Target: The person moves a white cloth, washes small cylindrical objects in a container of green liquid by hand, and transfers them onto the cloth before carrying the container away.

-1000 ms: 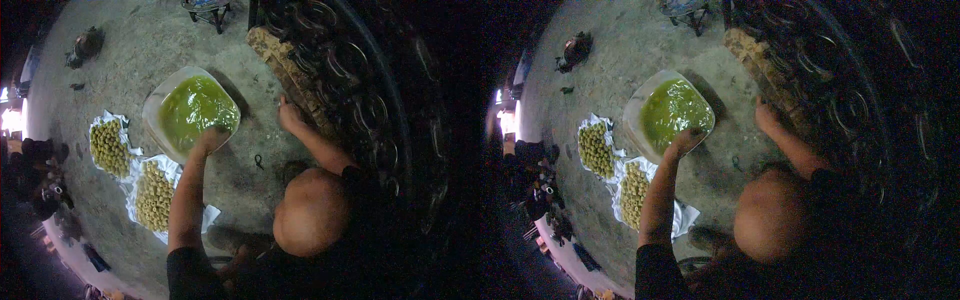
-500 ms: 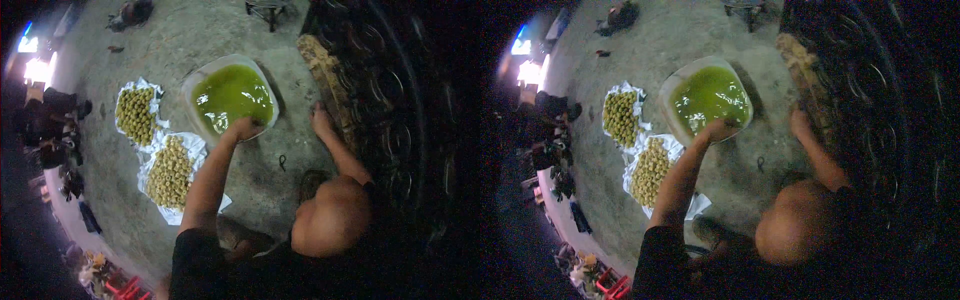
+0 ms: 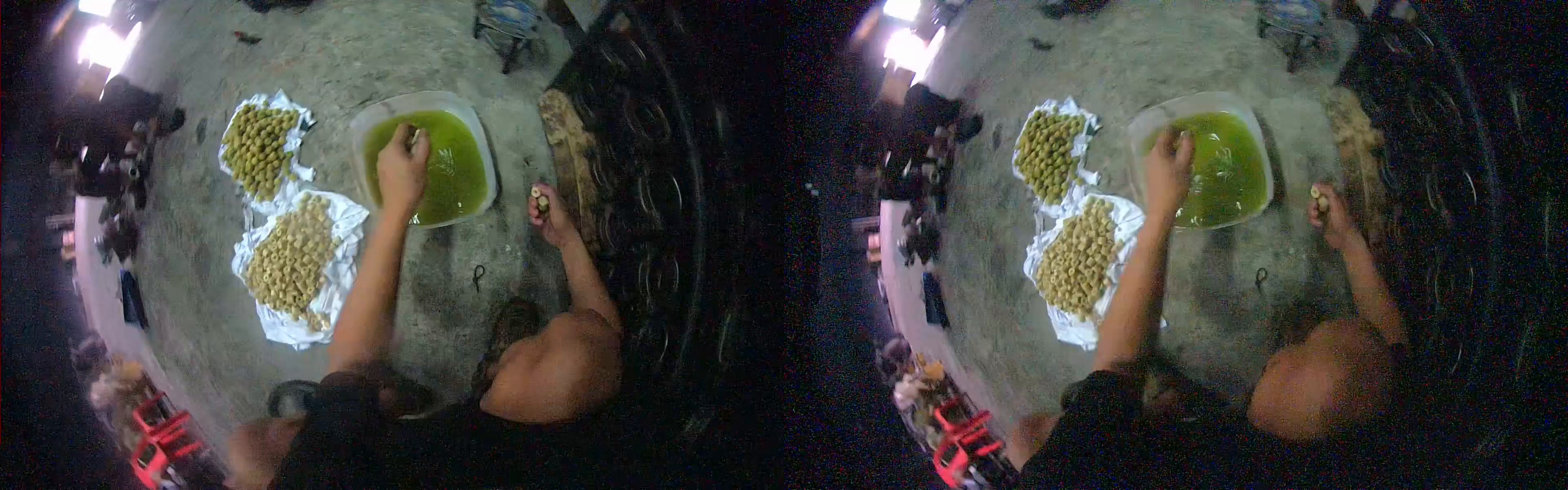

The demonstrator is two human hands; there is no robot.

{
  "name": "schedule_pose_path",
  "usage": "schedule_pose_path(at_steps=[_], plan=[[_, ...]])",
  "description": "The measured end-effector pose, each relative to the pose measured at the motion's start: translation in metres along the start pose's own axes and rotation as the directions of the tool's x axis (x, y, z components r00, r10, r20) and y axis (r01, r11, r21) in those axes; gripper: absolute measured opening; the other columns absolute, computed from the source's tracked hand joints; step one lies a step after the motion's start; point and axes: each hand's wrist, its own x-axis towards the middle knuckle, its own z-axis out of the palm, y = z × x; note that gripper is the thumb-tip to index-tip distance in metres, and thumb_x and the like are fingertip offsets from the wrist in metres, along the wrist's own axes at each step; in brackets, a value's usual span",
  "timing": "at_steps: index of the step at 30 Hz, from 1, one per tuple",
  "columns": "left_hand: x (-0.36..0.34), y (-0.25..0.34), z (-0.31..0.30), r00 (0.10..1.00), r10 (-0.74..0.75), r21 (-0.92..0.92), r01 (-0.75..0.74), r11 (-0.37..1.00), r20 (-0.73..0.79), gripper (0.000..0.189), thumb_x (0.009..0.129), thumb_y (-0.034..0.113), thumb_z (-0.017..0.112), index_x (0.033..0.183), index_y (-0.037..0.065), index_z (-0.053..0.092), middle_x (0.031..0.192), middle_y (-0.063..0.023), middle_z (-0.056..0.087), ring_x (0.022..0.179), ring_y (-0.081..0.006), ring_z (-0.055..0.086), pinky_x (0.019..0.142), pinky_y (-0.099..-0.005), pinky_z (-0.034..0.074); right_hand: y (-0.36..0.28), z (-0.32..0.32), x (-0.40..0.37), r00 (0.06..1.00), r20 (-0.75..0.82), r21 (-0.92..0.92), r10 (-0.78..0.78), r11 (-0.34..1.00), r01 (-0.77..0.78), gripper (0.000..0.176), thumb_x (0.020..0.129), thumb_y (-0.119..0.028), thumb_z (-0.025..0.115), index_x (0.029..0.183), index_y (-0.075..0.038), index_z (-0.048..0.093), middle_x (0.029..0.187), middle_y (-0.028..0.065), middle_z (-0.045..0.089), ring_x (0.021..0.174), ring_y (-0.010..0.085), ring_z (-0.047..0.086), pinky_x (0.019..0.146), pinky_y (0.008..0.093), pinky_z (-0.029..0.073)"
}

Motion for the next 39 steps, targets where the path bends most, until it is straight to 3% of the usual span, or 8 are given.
schedule_pose_path(at_steps=[5,8,11,14,16,19,25,39], plan=[[-0.031,-0.02,0.031,0.995,0.053,0.245,-0.071,0.967,0.081,0.037,0.09,0.037,0.064,0.115,0.009,0.064,0.102,-0.022,0.068,0.091,-0.0408,0.066,0.077,-0.0501,0.052,-0.062,0.103,0.002,0.919,0.297,-0.305,-0.26,0.886,0.349,0.029,0.097,-0.038,0.052,0.105,-0.011,0.058,0.074,0.0015,0.058,0.056,0.0154,0.053,0.05,0.0299,0.044],[-0.046,0.026,-0.015,0.991,-0.048,0.165,0.068,0.984,-0.124,0.042,0.09,0.037,0.063,0.12,0.008,0.064,0.109,-0.0215,0.068,0.1,-0.0407,0.064,0.086,-0.049,0.051,-0.07,0.175,-0.002,0.548,0.478,-0.676,-0.686,0.11,0.728,0.033,0.097,-0.036,0.053,0.101,-0.005,0.062,0.087,0.0151,0.068,0.075,0.0249,0.068,0.066,0.0392,0.054],[-0.053,-0.035,-0.015,0.987,-0.156,0.295,0.139,0.945,0.033,0.039,0.091,0.035,0.062,0.118,0.007,0.065,0.107,-0.0201,0.069,0.096,-0.0391,0.066,0.082,-0.0476,0.052,-0.051,0.183,0.073,0.855,0.503,-0.72,0.125,-0.486,0.495,0.032,0.098,-0.033,0.053,0.106,-0.004,0.063,0.094,0.0218,0.068,0.084,0.0292,0.07,0.071,0.0429,0.054],[-0.093,-0.063,-0.06,0.942,-0.11,0.001,0.116,0.993,-0.318,0.037,0.093,0.033,0.06,0.12,0.008,0.064,0.106,-0.0195,0.07,0.087,-0.0316,0.069,0.075,-0.043,0.053,-0.038,0.249,0.075,0.786,0.615,-0.787,-0.057,-0.096,0.609,0.039,0.098,-0.038,0.052,0.097,0.0,0.062,0.086,0.0148,0.07,0.076,0.0296,0.069,0.067,0.0416,0.053],[-0.131,-0.096,-0.104,0.885,-0.368,-0.243,0.304,0.921,-0.284,0.041,0.092,0.031,0.064,0.12,0.002,0.062,0.105,-0.0212,0.07,0.097,-0.0319,0.068,0.083,-0.0388,0.052,-0.018,0.28,0.043,0.8,0.484,-0.851,0.355,0.403,0.336,0.04,0.098,-0.042,0.053,0.087,-0.004,0.059,0.077,0.0055,0.063,0.062,0.0163,0.062,0.057,0.0297,0.05],[-0.199,-0.18,-0.142,0.524,-0.675,-0.618,0.314,0.721,-0.52,0.049,0.096,0.03,0.059,0.131,-0.004,0.053,0.101,-0.0177,0.067,0.086,-0.0199,0.061,0.07,-0.0339,0.052,0.011,0.348,0.016,0.572,0.314,-0.938,0.757,0.343,0.061,0.031,0.098,-0.036,0.053,0.085,-0.008,0.057,0.073,0.0006,0.057,0.059,0.0075,0.055,0.054,0.0228,0.045],[-0.274,-0.315,-0.232,-0.055,-0.637,-0.607,0.377,0.7,-0.769,0.034,0.096,0.035,0.054,0.096,0.002,0.06,0.081,-0.0088,0.06,0.064,-0.0173,0.053,0.058,-0.0324,0.046,0.098,0.418,-0.022,0.371,0.449,-0.821,0.813,0.212,0.53,0.029,0.092,-0.033,0.054,0.095,-0.005,0.062,0.074,0.0053,0.062,0.063,0.0169,0.061,0.058,0.0328,0.05],[-0.31,-0.319,-0.273,0.235,-0.931,-0.891,0.297,0.343,-0.28,0.044,0.098,0.038,0.046,0.113,0.002,0.066,0.097,-0.0084,0.067,0.082,-0.0199,0.062,0.07,-0.0343,0.051,0.325,0.503,-0.084,-0.141,0.889,0.217,0.436,-0.13,0.967,0.024,0.085,-0.018,0.059,0.107,-0.011,0.066,0.117,0.013,0.063,0.111,0.0312,0.06,0.09,0.0446,0.049]])
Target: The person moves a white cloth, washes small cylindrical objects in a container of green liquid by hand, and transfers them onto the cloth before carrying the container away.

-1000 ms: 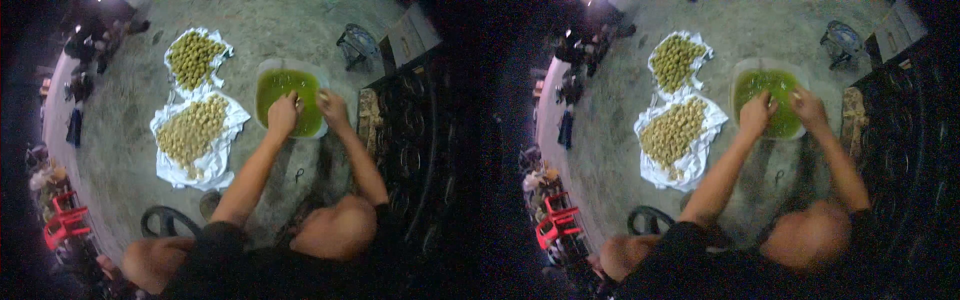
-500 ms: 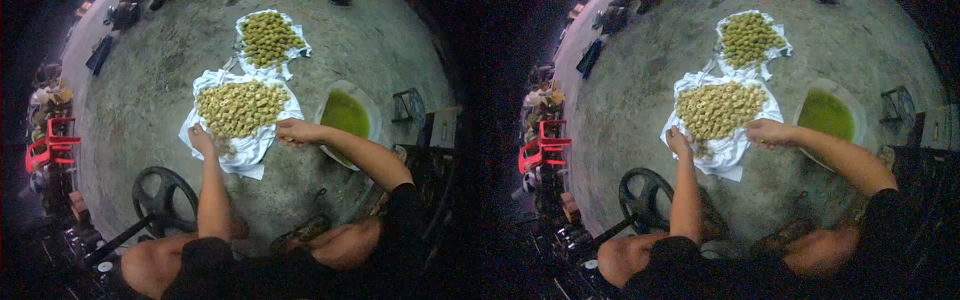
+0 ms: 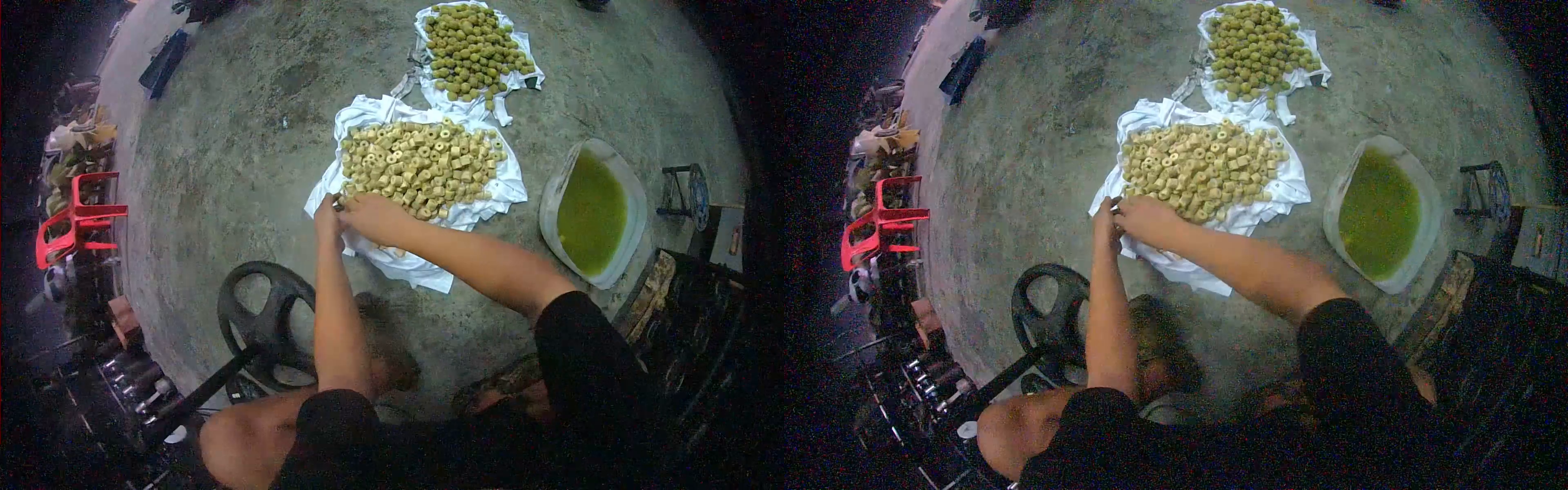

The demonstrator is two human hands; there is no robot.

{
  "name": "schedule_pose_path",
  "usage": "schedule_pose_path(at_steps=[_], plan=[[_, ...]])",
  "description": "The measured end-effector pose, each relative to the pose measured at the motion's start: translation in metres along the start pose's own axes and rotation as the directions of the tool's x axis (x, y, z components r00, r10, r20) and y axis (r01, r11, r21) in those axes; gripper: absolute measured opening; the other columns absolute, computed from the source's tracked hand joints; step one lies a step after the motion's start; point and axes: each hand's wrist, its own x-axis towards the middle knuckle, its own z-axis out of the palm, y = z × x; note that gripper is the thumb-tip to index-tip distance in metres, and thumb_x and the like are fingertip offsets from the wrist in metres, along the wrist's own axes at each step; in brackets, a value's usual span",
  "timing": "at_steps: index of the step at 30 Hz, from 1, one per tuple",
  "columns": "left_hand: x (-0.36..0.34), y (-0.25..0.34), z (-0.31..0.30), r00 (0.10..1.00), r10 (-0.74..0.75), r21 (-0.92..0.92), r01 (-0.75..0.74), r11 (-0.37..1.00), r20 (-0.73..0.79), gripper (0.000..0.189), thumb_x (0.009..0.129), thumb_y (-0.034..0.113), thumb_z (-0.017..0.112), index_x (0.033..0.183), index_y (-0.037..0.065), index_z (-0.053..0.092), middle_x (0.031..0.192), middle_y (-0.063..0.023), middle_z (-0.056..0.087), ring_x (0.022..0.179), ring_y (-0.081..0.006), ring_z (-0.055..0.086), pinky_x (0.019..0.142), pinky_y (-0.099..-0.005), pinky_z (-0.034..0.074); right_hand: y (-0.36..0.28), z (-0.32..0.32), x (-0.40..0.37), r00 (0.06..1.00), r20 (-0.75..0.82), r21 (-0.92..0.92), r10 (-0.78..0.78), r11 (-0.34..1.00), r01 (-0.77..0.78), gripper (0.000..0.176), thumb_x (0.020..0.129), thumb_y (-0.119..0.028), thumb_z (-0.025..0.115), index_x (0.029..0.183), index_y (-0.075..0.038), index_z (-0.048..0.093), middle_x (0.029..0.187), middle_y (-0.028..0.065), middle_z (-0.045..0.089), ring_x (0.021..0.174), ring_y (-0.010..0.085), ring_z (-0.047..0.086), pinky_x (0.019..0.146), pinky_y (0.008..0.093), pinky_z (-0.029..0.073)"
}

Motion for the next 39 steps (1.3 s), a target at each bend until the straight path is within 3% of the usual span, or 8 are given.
schedule_pose_path(at_steps=[4,8,14,16,19,22,30,39], plan=[[-0.006,-0.008,0.002,0.999,-0.049,-0.214,0.052,0.976,0.019,0.046,0.098,0.037,0.044,0.117,0.0,0.065,0.105,-0.0109,0.066,0.093,-0.0204,0.062,0.074,-0.0347,0.052,0.005,0.011,-0.006,0.964,-0.221,-0.366,-0.145,0.929,0.056,0.027,0.085,-0.017,0.057,0.11,-0.013,0.067,0.114,0.0084,0.064,0.118,0.0273,0.056,0.099,0.0422,0.044],[0.003,-0.055,0.009,0.865,0.486,0.289,-0.436,0.852,-0.127,0.045,0.098,0.033,0.048,0.125,-0.001,0.061,0.114,-0.0141,0.066,0.098,-0.0259,0.064,0.082,-0.0368,0.051,0.036,-0.027,-0.041,0.973,-0.208,-0.027,-0.096,0.995,0.093,0.031,0.079,-0.012,0.064,0.11,-0.01,0.065,0.124,0.0121,0.062,0.117,0.0263,0.057,0.102,0.0419,0.043],[0.029,-0.082,0.012,0.857,0.481,0.38,-0.389,0.839,-0.184,0.038,0.09,0.014,0.059,0.123,-0.005,0.059,0.115,-0.0203,0.063,0.106,-0.0306,0.06,0.085,-0.0416,0.05,0.125,-0.179,-0.191,0.957,-0.155,-0.015,0.246,0.968,-0.251,0.028,0.079,-0.008,0.066,0.106,-0.006,0.062,0.1,0.0129,0.063,0.092,0.032,0.063,0.079,0.0433,0.051],[0.025,-0.077,0.022,0.855,0.447,0.153,-0.42,0.894,-0.263,0.031,0.088,0.008,0.062,0.115,-0.005,0.056,0.105,-0.0175,0.064,0.088,-0.027,0.064,0.065,-0.0391,0.057,0.15,-0.21,-0.265,0.799,-0.328,-0.014,0.504,0.843,-0.538,0.021,0.083,-0.011,0.062,0.103,-0.005,0.062,0.098,0.014,0.062,0.089,0.0334,0.063,0.078,0.0442,0.05],[-0.008,-0.047,0.03,0.823,0.5,0.662,-0.219,0.716,-0.268,0.041,0.09,0.021,0.06,0.121,-0.005,0.059,0.106,-0.023,0.067,0.082,-0.0324,0.066,0.072,-0.0445,0.052,0.182,-0.213,-0.376,0.499,-0.357,0.072,0.789,0.556,-0.828,0.028,0.086,-0.022,0.061,0.108,-0.004,0.061,0.104,0.0168,0.061,0.099,0.037,0.059,0.085,0.0494,0.049],[-0.017,-0.049,0.037,0.817,0.526,0.632,-0.283,0.722,-0.236,0.044,0.092,0.023,0.056,0.128,-0.003,0.057,0.11,-0.0253,0.067,0.089,-0.0371,0.066,0.076,-0.0478,0.05,0.198,-0.155,-0.437,0.278,-0.167,-0.004,0.946,0.282,-0.96,0.048,0.088,-0.03,0.061,0.129,-0.006,0.055,0.124,0.0208,0.056,0.117,0.0389,0.053,0.096,0.0498,0.047],[-0.062,-0.024,0.045,0.732,0.667,0.727,-0.381,0.572,-0.14,0.047,0.094,0.024,0.052,0.134,-0.002,0.051,0.121,-0.0274,0.059,0.103,-0.0377,0.061,0.089,-0.0473,0.046,0.212,-0.086,-0.374,0.083,-0.224,0.158,0.971,0.12,-0.98,0.079,0.085,-0.04,0.064,0.151,-0.01,0.033,0.152,0.0254,0.031,0.139,0.0457,0.031,0.115,0.0571,0.026],[-0.134,-0.011,0.124,0.67,0.743,0.521,-0.634,0.571,0.001,0.039,0.094,0.015,0.052,0.128,-0.004,0.053,0.115,-0.02,0.057,0.101,-0.0292,0.059,0.086,-0.0396,0.048,0.233,-0.083,-0.359,0.49,-0.135,0.021,0.861,0.497,-0.867,0.057,0.088,-0.036,0.063,0.14,-0.013,0.051,0.149,0.019,0.038,0.14,0.0403,0.031,0.115,0.0569,0.024]])
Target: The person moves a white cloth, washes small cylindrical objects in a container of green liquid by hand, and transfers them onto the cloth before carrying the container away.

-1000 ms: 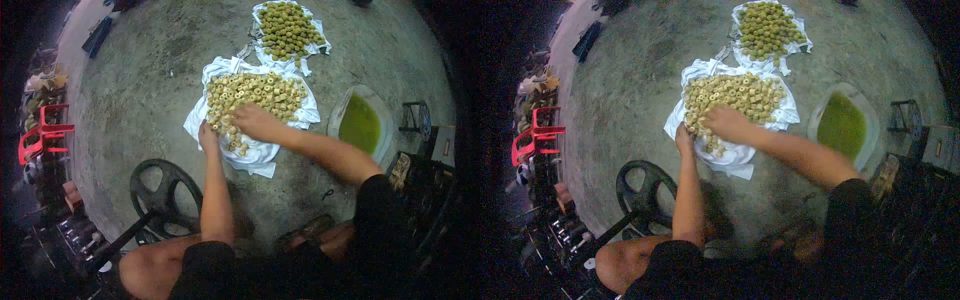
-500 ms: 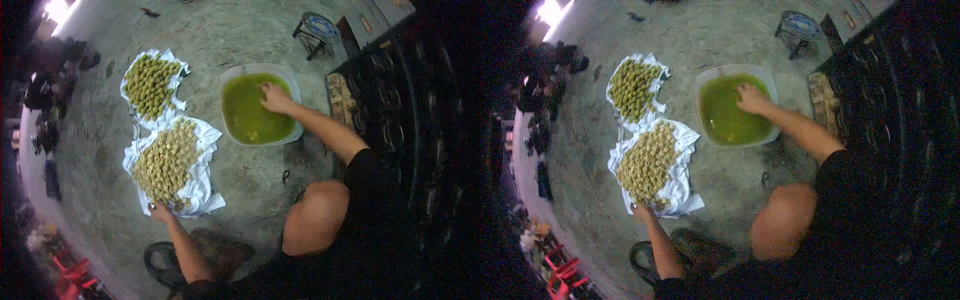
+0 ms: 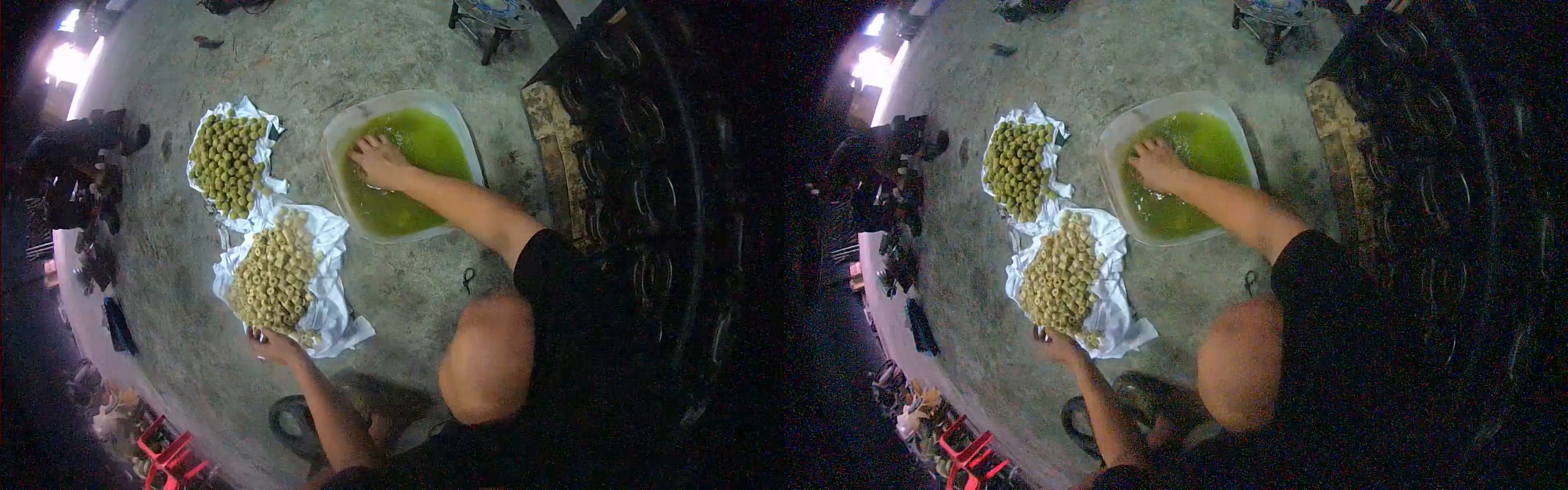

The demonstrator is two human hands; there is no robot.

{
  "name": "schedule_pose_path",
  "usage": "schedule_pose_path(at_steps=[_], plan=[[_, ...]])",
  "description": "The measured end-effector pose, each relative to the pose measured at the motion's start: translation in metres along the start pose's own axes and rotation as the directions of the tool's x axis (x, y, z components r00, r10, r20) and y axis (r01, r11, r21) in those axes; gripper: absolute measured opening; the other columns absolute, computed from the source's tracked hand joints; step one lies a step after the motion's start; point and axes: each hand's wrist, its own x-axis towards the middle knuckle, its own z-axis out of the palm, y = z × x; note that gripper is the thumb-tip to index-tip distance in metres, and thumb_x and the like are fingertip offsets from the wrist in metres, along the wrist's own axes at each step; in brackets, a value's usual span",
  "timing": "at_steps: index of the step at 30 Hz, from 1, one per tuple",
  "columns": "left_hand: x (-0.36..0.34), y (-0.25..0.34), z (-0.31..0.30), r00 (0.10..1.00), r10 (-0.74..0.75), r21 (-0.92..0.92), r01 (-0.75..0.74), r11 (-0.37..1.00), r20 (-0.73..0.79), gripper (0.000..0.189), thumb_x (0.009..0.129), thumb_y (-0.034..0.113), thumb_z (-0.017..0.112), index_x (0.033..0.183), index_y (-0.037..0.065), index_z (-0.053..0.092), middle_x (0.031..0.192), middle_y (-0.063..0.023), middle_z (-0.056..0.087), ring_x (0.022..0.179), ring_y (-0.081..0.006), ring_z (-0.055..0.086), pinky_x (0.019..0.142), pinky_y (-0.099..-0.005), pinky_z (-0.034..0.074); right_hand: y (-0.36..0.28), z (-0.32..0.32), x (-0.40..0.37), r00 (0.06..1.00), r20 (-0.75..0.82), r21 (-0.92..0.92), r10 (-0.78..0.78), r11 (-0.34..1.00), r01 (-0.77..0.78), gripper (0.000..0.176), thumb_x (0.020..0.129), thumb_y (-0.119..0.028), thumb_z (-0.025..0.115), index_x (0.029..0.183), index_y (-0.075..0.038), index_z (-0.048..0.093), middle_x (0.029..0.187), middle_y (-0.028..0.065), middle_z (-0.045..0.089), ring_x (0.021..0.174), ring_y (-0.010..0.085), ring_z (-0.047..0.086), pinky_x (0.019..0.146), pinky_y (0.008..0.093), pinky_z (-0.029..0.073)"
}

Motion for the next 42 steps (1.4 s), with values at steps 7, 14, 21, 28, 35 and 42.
schedule_pose_path(at_steps=[7,14,21,28,35,42], plan=[[-0.062,0.099,0.052,0.839,0.433,-0.133,-0.413,0.901,0.33,0.022,0.094,0.004,0.057,0.115,-0.002,0.06,0.106,-0.014,0.062,0.097,-0.0242,0.062,0.079,-0.0327,0.052,0.02,-0.007,-0.019,0.997,-0.081,0.04,-0.006,0.999,0.01,0.047,0.085,-0.031,0.066,0.13,-0.019,0.061,0.144,0.0165,0.045,0.138,0.0364,0.036,0.112,0.056,0.029],[-0.098,0.16,0.2,0.142,0.575,-0.133,-0.903,0.409,0.806,0.046,0.084,0.015,0.066,0.126,0.002,0.053,0.122,-0.0253,0.054,0.11,-0.0436,0.055,0.096,-0.05,0.046,0.022,-0.022,-0.007,0.969,0.04,-0.149,-0.245,0.957,0.248,0.048,0.087,-0.024,0.064,0.134,-0.022,0.057,0.147,0.0134,0.044,0.141,0.0345,0.035,0.115,0.0551,0.027],[-0.103,0.116,0.269,0.039,0.21,-0.039,-0.933,0.357,0.977,0.064,0.083,0.02,0.066,0.142,0.007,0.043,0.129,-0.035,0.048,0.101,-0.0466,0.063,0.091,-0.049,0.052,0.05,-0.012,-0.004,0.999,-0.027,0.111,-0.036,0.993,0.039,0.046,0.087,-0.023,0.064,0.133,-0.022,0.058,0.148,0.0123,0.043,0.14,0.0335,0.037,0.114,0.0542,0.032],[-0.11,0.092,0.277,-0.167,0.148,-0.216,-0.871,0.441,0.975,0.057,0.082,0.027,0.065,0.136,0.018,0.054,0.125,-0.0344,0.054,0.104,-0.0447,0.064,0.094,-0.0507,0.05,0.044,-0.019,-0.022,0.998,0.005,0.067,-0.063,0.996,0.063,0.058,0.082,-0.025,0.072,0.137,-0.02,0.053,0.152,0.0165,0.036,0.139,0.04,0.037,0.113,0.0489,0.036],[-0.132,0.127,0.265,-0.257,-0.114,-0.195,-0.9,0.391,0.96,0.043,0.079,0.034,0.066,0.113,0.008,0.068,0.113,-0.0195,0.068,0.1,-0.0382,0.065,0.093,-0.0461,0.05,0.045,-0.017,-0.077,0.994,0.111,0.1,-0.002,0.995,-0.009,0.046,0.078,-0.027,0.073,0.122,-0.016,0.064,0.129,0.0191,0.056,0.115,0.0395,0.058,0.094,0.0491,0.05],[-0.141,0.129,0.265,-0.348,-0.002,-0.312,-0.844,0.435,0.938,0.049,0.082,0.044,0.06,0.115,0.01,0.068,0.116,-0.019,0.067,0.108,-0.0376,0.064,0.096,-0.0469,0.049,0.045,0.002,-0.105,0.884,0.467,0.125,-0.005,0.99,-0.06,0.04,0.081,-0.027,0.063,0.118,-0.011,0.067,0.106,0.0234,0.068,0.099,0.0396,0.065,0.087,0.0486,0.052]])
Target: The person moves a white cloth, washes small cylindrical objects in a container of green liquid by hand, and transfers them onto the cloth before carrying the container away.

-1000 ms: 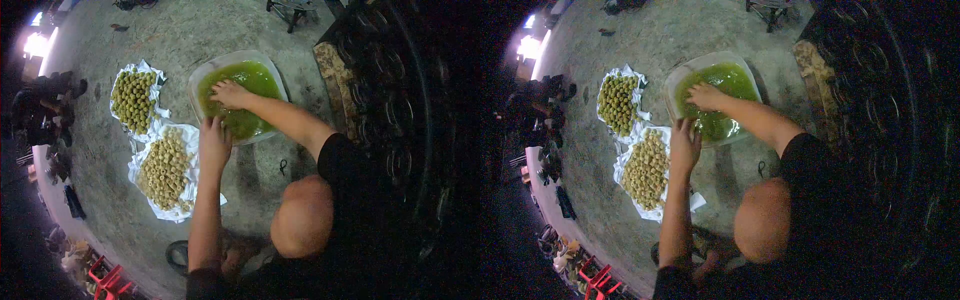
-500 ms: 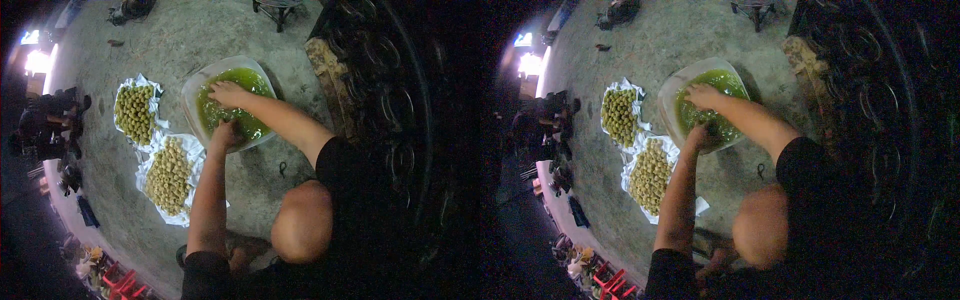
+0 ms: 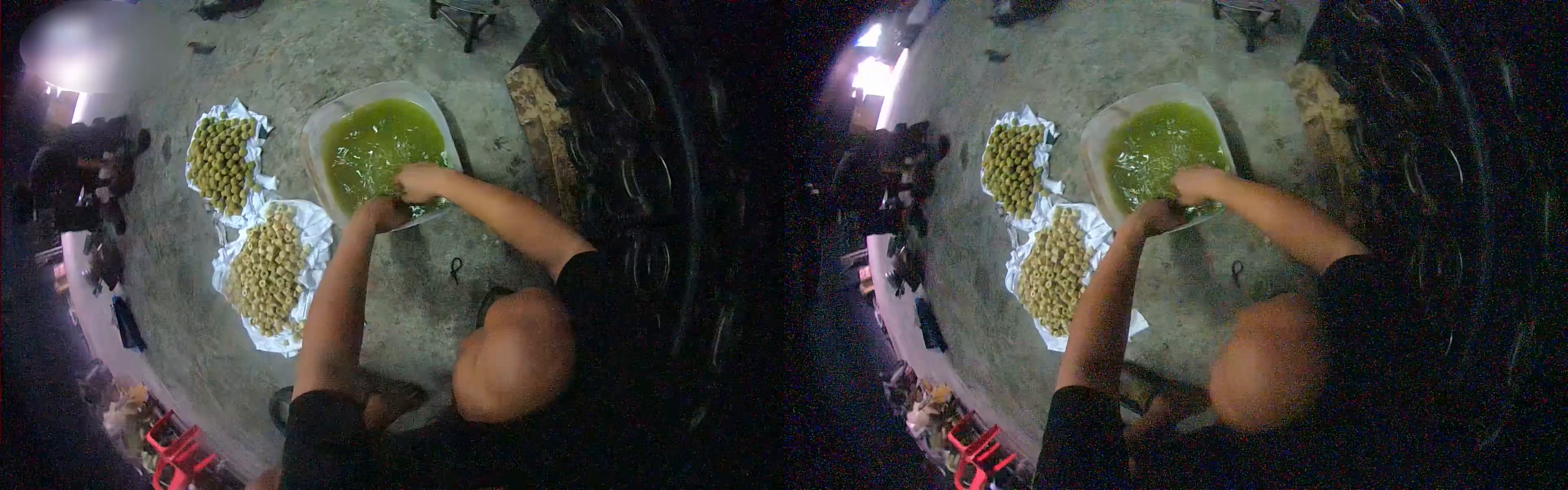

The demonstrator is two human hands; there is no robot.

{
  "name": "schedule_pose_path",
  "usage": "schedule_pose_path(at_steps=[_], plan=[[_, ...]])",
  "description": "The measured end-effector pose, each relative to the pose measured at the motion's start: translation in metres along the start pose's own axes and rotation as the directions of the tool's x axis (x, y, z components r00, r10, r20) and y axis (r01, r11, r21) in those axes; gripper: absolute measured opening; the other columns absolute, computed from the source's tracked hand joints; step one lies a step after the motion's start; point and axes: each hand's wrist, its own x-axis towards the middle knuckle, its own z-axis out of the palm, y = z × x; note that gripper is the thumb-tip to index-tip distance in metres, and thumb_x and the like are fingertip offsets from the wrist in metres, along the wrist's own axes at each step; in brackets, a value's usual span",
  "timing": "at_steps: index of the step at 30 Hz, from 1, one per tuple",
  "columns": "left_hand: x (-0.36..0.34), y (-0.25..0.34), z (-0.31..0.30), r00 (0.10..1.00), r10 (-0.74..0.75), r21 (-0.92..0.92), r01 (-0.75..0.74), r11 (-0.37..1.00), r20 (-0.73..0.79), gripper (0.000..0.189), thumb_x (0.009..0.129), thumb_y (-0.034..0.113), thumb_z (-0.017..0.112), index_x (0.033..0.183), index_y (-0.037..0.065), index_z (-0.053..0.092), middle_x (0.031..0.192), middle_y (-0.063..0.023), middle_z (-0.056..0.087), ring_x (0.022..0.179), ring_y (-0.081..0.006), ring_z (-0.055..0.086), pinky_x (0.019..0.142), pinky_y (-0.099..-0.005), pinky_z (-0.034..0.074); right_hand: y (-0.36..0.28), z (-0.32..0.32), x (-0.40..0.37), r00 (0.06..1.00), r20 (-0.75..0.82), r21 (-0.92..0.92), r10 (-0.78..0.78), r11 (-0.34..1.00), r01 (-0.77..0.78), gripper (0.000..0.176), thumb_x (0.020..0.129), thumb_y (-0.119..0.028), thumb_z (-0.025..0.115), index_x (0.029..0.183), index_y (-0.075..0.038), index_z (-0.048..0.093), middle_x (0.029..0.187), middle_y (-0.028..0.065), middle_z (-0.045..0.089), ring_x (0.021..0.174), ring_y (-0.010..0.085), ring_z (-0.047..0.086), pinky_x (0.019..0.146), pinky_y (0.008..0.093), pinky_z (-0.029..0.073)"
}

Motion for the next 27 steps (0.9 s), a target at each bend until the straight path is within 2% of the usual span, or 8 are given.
schedule_pose_path(at_steps=[2,6,7,14,20,23,25,27], plan=[[0.01,-0.012,0.012,0.983,-0.12,-0.06,0.129,0.99,0.142,0.051,0.085,0.043,0.058,0.122,0.008,0.065,0.123,-0.0198,0.065,0.11,-0.0366,0.064,0.096,-0.0468,0.048,0.002,0.002,-0.008,0.999,0.026,0.064,-0.04,0.997,0.038,0.039,0.081,-0.028,0.062,0.113,-0.006,0.067,0.099,0.0254,0.069,0.098,0.0397,0.066,0.086,0.048,0.052],[0.012,-0.006,0.012,0.995,-0.036,0.001,0.036,0.999,0.096,0.054,0.092,0.045,0.052,0.131,0.007,0.058,0.129,-0.0189,0.061,0.118,-0.0365,0.06,0.1,-0.0451,0.047,0.003,0.006,-0.017,0.973,0.228,0.174,-0.035,0.985,-0.005,0.042,0.086,-0.032,0.059,0.115,-0.002,0.064,0.109,0.0219,0.069,0.097,0.0399,0.065,0.084,0.0473,0.05],[0.037,-0.034,0.045,0.988,0.129,-0.039,-0.132,0.99,-0.086,0.052,0.085,0.051,0.06,0.121,0.015,0.067,0.125,-0.0146,0.065,0.116,-0.0345,0.062,0.097,-0.0442,0.049,0.008,0.011,-0.019,0.986,0.165,0.171,-0.033,0.985,0.004,0.041,0.088,-0.033,0.059,0.114,-0.002,0.064,0.105,0.0208,0.069,0.092,0.0372,0.066,0.08,0.0462,0.051],[0.002,-0.009,0.006,0.975,-0.22,-0.117,0.222,0.968,0.029,0.052,0.079,0.049,0.067,0.114,0.01,0.07,0.12,-0.0192,0.066,0.112,-0.0342,0.064,0.093,-0.0443,0.052,-0.021,-0.029,-0.041,0.929,0.314,0.236,0.197,0.932,-0.277,0.036,0.091,-0.035,0.057,0.101,-0.001,0.064,0.085,0.0125,0.067,0.067,0.0198,0.064,0.062,0.0387,0.051],[-0.012,-0.022,-0.023,0.988,-0.033,-0.205,0.002,0.979,-0.15,0.045,0.088,0.044,0.061,0.115,0.008,0.069,0.101,-0.0144,0.072,0.088,-0.0307,0.069,0.078,-0.0437,0.055,0.009,-0.014,-0.027,0.972,-0.212,0.299,-0.103,0.94,0.164,0.039,0.09,-0.036,0.06,0.104,0.0,0.062,0.095,0.0142,0.068,0.081,0.0243,0.066,0.072,0.0378,0.052],[-0.063,-0.002,-0.079,0.978,-0.207,-0.855,0.085,0.511,-0.026,0.036,0.092,0.032,0.062,0.106,0.0,0.067,0.08,-0.0061,0.063,0.057,-0.013,0.057,0.047,-0.0275,0.047,-0.024,-0.067,-0.066,0.942,-0.331,0.429,0.053,0.898,0.1,0.036,0.09,-0.033,0.062,0.107,0.0,0.061,0.104,0.0175,0.067,0.091,0.029,0.066,0.081,0.0386,0.05],[-0.064,-0.01,-0.091,0.941,-0.274,-0.843,-0.021,0.537,-0.197,0.04,0.089,0.036,0.064,0.108,0.001,0.068,0.086,-0.008,0.068,0.066,-0.0174,0.062,0.061,-0.0322,0.053,-0.021,-0.083,-0.07,0.805,-0.594,0.313,-0.002,0.921,0.234,0.037,0.09,-0.033,0.062,0.111,-0.003,0.061,0.106,0.0199,0.067,0.095,0.0347,0.065,0.083,0.0422,0.051],[-0.071,-0.009,-0.104,0.689,-0.315,-0.548,-0.144,0.824,-0.653,0.037,0.085,0.032,0.067,0.106,0.001,0.068,0.092,-0.0163,0.07,0.074,-0.0279,0.066,0.069,-0.039,0.052,-0.055,-0.121,-0.101,0.59,-0.807,0.212,-0.017,0.925,0.316,0.032,0.092,-0.03,0.061,0.11,-0.004,0.062,0.103,0.0199,0.066,0.093,0.0373,0.065,0.081,0.0433,0.051]])
